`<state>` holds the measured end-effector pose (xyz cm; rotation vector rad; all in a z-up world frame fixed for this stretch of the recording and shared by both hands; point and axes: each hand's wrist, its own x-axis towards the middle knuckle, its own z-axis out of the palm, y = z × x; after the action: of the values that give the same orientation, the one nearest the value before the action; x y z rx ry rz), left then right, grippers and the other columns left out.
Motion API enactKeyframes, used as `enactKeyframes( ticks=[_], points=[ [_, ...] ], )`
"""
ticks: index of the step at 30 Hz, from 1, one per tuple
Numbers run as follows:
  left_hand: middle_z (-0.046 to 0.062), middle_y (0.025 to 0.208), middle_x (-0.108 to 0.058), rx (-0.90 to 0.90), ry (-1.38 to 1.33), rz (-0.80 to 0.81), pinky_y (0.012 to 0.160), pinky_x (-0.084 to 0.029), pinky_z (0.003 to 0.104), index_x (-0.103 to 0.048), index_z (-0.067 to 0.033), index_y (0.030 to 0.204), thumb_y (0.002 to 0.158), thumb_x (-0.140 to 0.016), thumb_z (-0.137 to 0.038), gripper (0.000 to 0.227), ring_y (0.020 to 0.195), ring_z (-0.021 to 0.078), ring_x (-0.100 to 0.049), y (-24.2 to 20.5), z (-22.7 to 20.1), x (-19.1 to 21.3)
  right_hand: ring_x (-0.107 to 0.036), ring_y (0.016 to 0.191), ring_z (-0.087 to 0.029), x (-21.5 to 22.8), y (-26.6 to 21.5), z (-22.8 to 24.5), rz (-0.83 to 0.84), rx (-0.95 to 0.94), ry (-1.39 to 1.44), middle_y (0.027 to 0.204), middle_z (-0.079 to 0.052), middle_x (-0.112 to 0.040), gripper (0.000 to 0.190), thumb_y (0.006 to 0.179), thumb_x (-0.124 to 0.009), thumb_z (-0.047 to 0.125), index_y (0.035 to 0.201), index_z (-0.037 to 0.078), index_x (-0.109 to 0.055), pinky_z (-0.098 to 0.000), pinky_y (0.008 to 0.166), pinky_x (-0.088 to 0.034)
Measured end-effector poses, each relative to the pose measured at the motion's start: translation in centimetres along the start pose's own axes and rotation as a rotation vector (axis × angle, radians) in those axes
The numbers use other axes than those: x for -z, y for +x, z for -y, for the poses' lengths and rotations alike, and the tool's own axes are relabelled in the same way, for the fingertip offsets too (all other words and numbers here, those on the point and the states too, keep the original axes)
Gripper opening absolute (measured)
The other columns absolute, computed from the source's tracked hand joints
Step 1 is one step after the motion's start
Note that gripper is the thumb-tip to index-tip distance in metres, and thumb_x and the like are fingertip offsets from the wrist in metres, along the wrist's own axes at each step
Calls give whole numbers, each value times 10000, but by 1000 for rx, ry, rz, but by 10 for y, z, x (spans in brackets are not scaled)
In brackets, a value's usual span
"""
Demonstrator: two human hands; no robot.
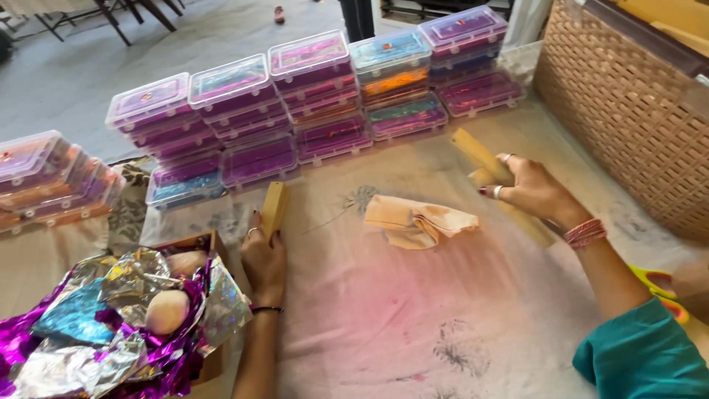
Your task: Inspecting wooden blocks, wiping them with a cloth, and wrapping them in decorative foil.
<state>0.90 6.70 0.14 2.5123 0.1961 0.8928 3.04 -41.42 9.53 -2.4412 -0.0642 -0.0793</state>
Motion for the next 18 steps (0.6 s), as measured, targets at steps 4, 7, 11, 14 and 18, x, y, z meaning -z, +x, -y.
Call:
enactKeyframes(
  ticks=[4, 7, 11, 14, 18],
  points=[
    [265, 1124, -684, 63, 104, -25, 831, -541, 489, -585, 3, 1426, 887, -715, -120, 569, 966, 450, -673, -1, -1, 9, -711, 982, -174, -42, -16, 41, 274, 129, 683, 1044, -118, -769, 397, 849, -710, 181, 1195, 4, -632, -311, 890, -564],
    [251, 1167, -677, 67, 176, -46, 873, -531, 484, -586, -16, 1426, 901, -706, -133, 552, 1004, 441, -664, -4, 5, 5, -705, 955, -153, -87, -34, 71, 371, 14, 672, 1039, -89, -762, 348, 879, -690, 154, 1192, 2, -676, -303, 846, -562],
    [226, 1220, -629, 14, 289, -107, 989, -462, 489, -579, -10, 1427, 913, -711, -213, 569, 1128, 414, -589, -2, -4, 11, -704, 931, -165, -126, -58, 89, 424, 63, 419, 1018, -95, -748, 397, 920, -699, 289, 1207, 18, -657, -328, 823, -571],
    [216, 1307, -575, -85, 291, -162, 1039, -402, 496, -557, 3, 1413, 919, -714, -304, 602, 1210, 399, -519, -6, -29, 16, -685, 1002, -191, -127, -61, 85, 246, 331, 302, 1072, -97, -738, 368, 970, -635, 311, 1241, 63, -663, -331, 897, -540],
    [207, 1466, -489, -352, 28, -87, 1154, -296, 477, -478, -7, 1468, 987, -661, -435, 669, 1390, 369, -410, -18, -58, 6, -593, 1166, -342, -89, -57, 89, -274, 849, -379, 1295, -176, -650, 390, 913, -643, 325, 1210, 72, -666, -459, 1009, -444]
  ],
)
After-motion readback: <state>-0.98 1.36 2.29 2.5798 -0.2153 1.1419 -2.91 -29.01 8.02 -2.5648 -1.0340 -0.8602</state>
